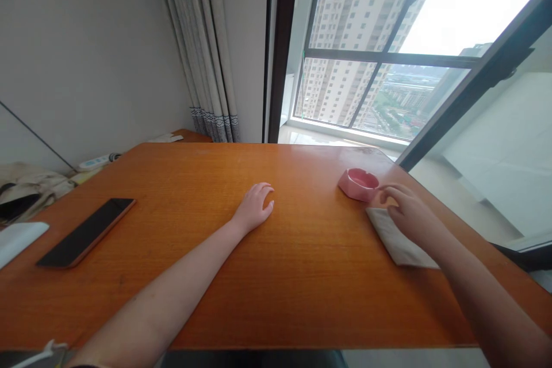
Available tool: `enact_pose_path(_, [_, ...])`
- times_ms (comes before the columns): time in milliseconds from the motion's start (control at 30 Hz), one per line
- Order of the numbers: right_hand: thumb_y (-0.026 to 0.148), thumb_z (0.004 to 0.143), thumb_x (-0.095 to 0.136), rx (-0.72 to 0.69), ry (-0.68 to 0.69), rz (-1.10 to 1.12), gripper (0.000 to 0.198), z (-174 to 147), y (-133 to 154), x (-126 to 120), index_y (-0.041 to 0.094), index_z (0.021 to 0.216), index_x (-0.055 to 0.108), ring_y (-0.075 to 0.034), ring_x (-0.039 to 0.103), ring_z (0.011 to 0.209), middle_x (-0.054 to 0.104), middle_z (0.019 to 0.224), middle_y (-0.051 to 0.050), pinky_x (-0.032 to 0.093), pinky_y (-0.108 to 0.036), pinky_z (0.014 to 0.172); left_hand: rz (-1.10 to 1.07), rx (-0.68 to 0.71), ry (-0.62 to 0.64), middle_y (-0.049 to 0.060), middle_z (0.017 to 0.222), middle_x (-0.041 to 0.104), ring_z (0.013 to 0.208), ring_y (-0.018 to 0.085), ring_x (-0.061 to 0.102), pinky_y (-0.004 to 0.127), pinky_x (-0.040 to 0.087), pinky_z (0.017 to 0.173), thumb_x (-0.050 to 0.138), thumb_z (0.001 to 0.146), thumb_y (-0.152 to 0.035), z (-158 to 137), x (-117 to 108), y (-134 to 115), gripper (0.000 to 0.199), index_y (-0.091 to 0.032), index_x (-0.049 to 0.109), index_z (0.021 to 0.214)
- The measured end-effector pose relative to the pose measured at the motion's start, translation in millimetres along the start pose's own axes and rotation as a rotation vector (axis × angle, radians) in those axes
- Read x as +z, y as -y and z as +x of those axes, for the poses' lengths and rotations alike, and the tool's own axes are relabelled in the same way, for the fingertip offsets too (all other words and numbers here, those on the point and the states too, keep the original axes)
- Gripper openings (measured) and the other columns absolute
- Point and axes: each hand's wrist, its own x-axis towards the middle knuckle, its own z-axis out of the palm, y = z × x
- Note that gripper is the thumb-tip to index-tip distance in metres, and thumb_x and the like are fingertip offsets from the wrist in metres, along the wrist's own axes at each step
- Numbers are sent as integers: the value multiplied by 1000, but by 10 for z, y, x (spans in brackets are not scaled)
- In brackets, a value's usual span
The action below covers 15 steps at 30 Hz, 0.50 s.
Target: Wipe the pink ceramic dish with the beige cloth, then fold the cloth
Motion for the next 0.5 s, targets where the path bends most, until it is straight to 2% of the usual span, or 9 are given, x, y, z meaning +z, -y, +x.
enact_pose_path(67, [11, 66, 38, -189, 35, 225, 36, 184, 512, 160, 21, 95, 58, -25, 53, 110, 60, 112, -10, 39, -43, 97, -99, 13, 31, 6, 100, 61, 93, 17, 58, 34, 46, 87, 48, 83, -26, -4, -23, -25, 27, -18, 50, 108])
enact_pose_path(133, [10, 69, 39, -310, 100, 420, 48, 309, 992, 447, 20, 114, 52, -22, 51, 114, 57, 118, -9, 37, -42, 101, -164, 6, 96, 1, 82, 61, 72, 14, 57, 29, 47, 72, 48, 82, -25, -9, -40, -42, 28, -19, 48, 109])
enact_pose_path(200, [10, 71, 40, -384, 183, 561, 55, 376, 1397, 793, 17, 126, 45, -20, 51, 115, 52, 125, -12, 38, -39, 101, -163, 8, 141, -1, 73, 59, 65, 14, 55, 27, 46, 65, 49, 80, -25, -7, -45, -44, 24, -20, 51, 104])
enact_pose_path(267, [11, 72, 43, -402, 248, 675, 60, 398, 1703, 1109, 15, 132, 39, -19, 54, 110, 50, 129, -13, 42, -37, 99, -127, 33, 157, 1, 75, 61, 69, 15, 56, 28, 46, 67, 49, 77, -21, 2, -38, -31, 17, -19, 57, 93])
enact_pose_path(367, [8, 71, 41, -354, 223, 751, 53, 371, 1966, 1394, 20, 122, 51, -18, 54, 109, 58, 119, -8, 41, -37, 100, -82, 61, 163, 5, 88, 66, 82, 19, 60, 30, 47, 76, 49, 71, -13, 11, -14, -3, 18, -17, 61, 84])
enact_pose_path(500, [6, 71, 37, -340, 187, 760, 43, 305, 2017, 1444, 21, 104, 60, -17, 57, 102, 64, 104, -4, 44, -35, 95, -53, 59, 174, 7, 88, 68, 85, 21, 61, 31, 48, 78, 50, 71, -13, -7, 3, -4, 19, -17, 62, 84])
